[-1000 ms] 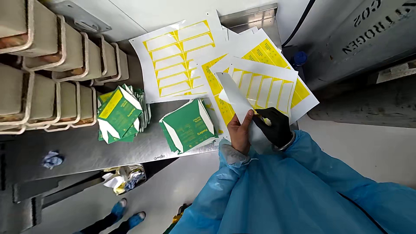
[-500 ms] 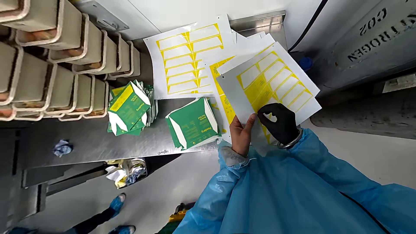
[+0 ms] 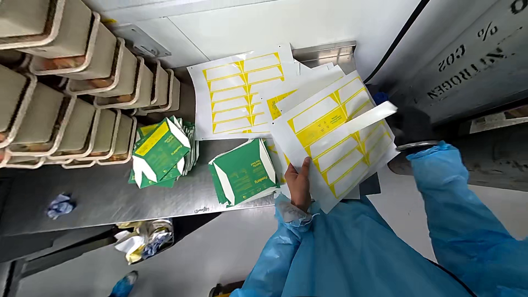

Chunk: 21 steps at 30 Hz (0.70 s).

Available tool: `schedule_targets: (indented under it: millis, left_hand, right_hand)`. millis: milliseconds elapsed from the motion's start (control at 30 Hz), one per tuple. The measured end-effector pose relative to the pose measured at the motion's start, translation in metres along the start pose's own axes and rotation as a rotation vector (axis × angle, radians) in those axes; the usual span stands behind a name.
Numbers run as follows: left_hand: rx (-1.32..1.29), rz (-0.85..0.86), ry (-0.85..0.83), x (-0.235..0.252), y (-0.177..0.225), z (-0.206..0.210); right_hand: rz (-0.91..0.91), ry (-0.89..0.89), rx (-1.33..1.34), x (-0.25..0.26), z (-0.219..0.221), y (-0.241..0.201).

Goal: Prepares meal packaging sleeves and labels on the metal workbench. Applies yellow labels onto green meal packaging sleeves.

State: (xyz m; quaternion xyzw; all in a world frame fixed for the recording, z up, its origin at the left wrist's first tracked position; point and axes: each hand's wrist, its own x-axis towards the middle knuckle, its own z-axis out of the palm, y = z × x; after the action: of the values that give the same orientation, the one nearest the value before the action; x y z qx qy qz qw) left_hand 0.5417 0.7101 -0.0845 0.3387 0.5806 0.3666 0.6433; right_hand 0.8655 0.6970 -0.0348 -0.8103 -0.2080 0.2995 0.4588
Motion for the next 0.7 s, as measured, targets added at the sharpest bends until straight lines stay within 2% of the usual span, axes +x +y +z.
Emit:
schedule_targets:
  millis: [100, 167, 200, 233, 300, 367, 400, 433, 500, 567, 633, 700]
  left_hand:
    - [0.303, 0.081, 0.185, 0.03, -0.013, 0.006]
    - [0.543, 0.234, 0.296, 0.034, -0.016, 0.002]
    - [0.638, 0.351, 0.284, 0.03, -0.01, 0.001]
    - [0.695, 0.479, 0.221, 0.023, -0.003, 0.0]
    - [0.661, 0.649, -0.072, 0.002, 0.011, 0.002]
    - [0.515, 0.629, -0.427, -0.012, 0.021, 0.003]
    - [0.43, 0.597, -0.52, -0.015, 0.023, 0.001]
    - [0.346, 0.565, -0.54, -0.016, 0.022, -0.003]
    - [0.216, 0.515, -0.454, -0.014, 0.02, -0.018]
    - [0.152, 0.497, -0.364, -0.008, 0.026, -0.04]
    - [0.196, 0.522, -0.324, -0.002, 0.033, -0.063]
    - [0.283, 0.579, -0.301, 0.001, 0.037, -0.08]
  right_hand:
    - [-0.007, 0.155, 0.051, -0.003, -0.018, -0.024]
    - [-0.049, 0.159, 0.039, -0.025, -0.012, -0.033]
    - [-0.089, 0.151, 0.031, -0.037, -0.005, -0.032]
    - [-0.127, 0.128, 0.041, -0.051, 0.004, -0.029]
    - [-0.144, 0.03, 0.136, -0.085, 0.035, -0.025]
    - [-0.103, -0.108, 0.236, -0.124, 0.069, -0.024]
    - [-0.087, -0.192, 0.26, -0.14, 0.085, -0.027]
    - [-0.079, -0.292, 0.285, -0.154, 0.098, -0.031]
    - [-0.116, -0.478, 0.285, -0.17, 0.112, -0.036]
    - [-0.322, -0.505, 0.122, -0.177, 0.121, -0.039]
    - [-0.678, -0.354, -0.201, -0.178, 0.128, -0.042]
    - [-0.932, -0.286, -0.487, -0.177, 0.135, -0.051]
